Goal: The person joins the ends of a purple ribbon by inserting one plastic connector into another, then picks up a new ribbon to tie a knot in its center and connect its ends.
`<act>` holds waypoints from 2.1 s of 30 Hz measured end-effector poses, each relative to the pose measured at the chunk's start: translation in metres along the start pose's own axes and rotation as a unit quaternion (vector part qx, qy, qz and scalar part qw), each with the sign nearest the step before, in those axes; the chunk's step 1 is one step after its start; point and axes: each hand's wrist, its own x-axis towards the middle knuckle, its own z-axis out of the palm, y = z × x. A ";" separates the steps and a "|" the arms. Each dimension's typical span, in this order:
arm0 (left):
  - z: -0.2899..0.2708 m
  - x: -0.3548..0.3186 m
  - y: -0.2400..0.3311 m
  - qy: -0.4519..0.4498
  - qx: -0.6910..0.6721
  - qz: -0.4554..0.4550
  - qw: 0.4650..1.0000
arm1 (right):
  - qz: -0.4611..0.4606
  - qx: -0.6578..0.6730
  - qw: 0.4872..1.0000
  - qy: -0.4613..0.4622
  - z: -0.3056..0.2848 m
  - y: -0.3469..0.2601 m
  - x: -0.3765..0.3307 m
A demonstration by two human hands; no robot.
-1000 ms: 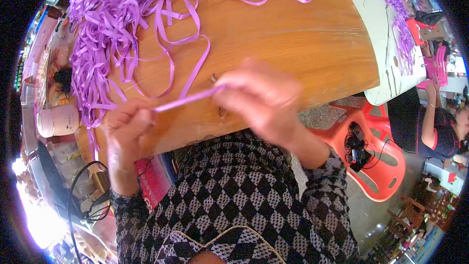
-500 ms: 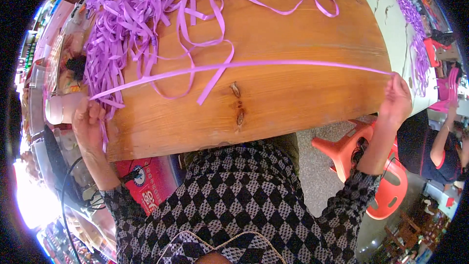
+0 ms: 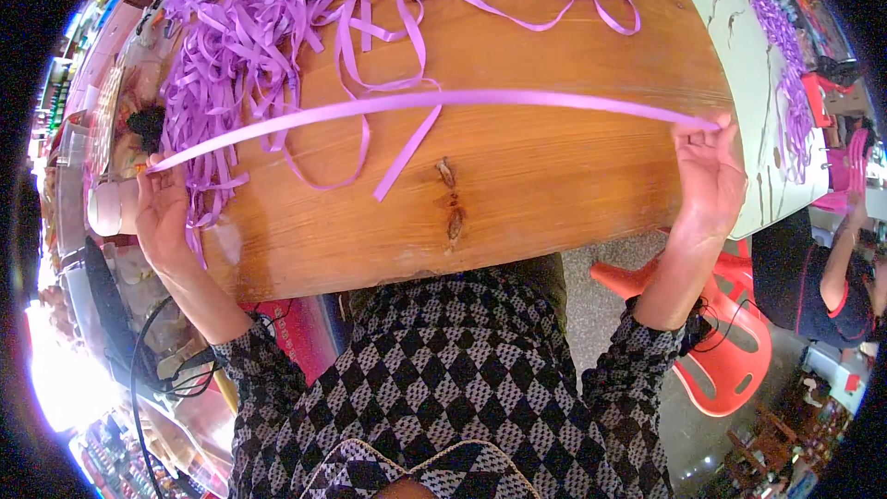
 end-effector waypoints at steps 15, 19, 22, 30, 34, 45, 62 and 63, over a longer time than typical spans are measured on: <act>0.102 -0.096 -0.135 -0.116 0.438 -0.138 0.881 | 0.044 -0.559 0.766 -0.315 0.097 0.098 -0.100; 0.103 -0.111 -0.154 -0.187 0.494 -0.143 0.837 | 0.054 -0.465 0.799 -0.378 0.105 0.120 -0.122; 0.100 -0.115 -0.156 -0.194 0.501 -0.157 0.829 | 0.050 -0.442 0.810 -0.382 0.100 0.123 -0.125; 0.096 -0.118 -0.161 -0.245 0.522 -0.111 0.810 | -0.043 -0.493 0.767 -0.408 0.092 0.126 -0.126; 0.097 -0.118 -0.161 -0.285 0.571 -0.036 0.769 | -0.190 -0.528 0.683 -0.468 0.094 0.128 -0.123; 0.097 -0.128 -0.167 -0.238 0.567 -0.051 0.787 | 0.020 -0.482 0.803 -0.349 0.090 0.133 -0.141; 0.095 -0.128 -0.171 -0.303 0.651 0.146 0.680 | 0.121 -0.386 0.862 -0.304 0.082 0.139 -0.146; 0.095 -0.128 -0.171 -0.303 0.651 0.145 0.680 | 0.085 -0.385 0.862 -0.319 0.081 0.141 -0.146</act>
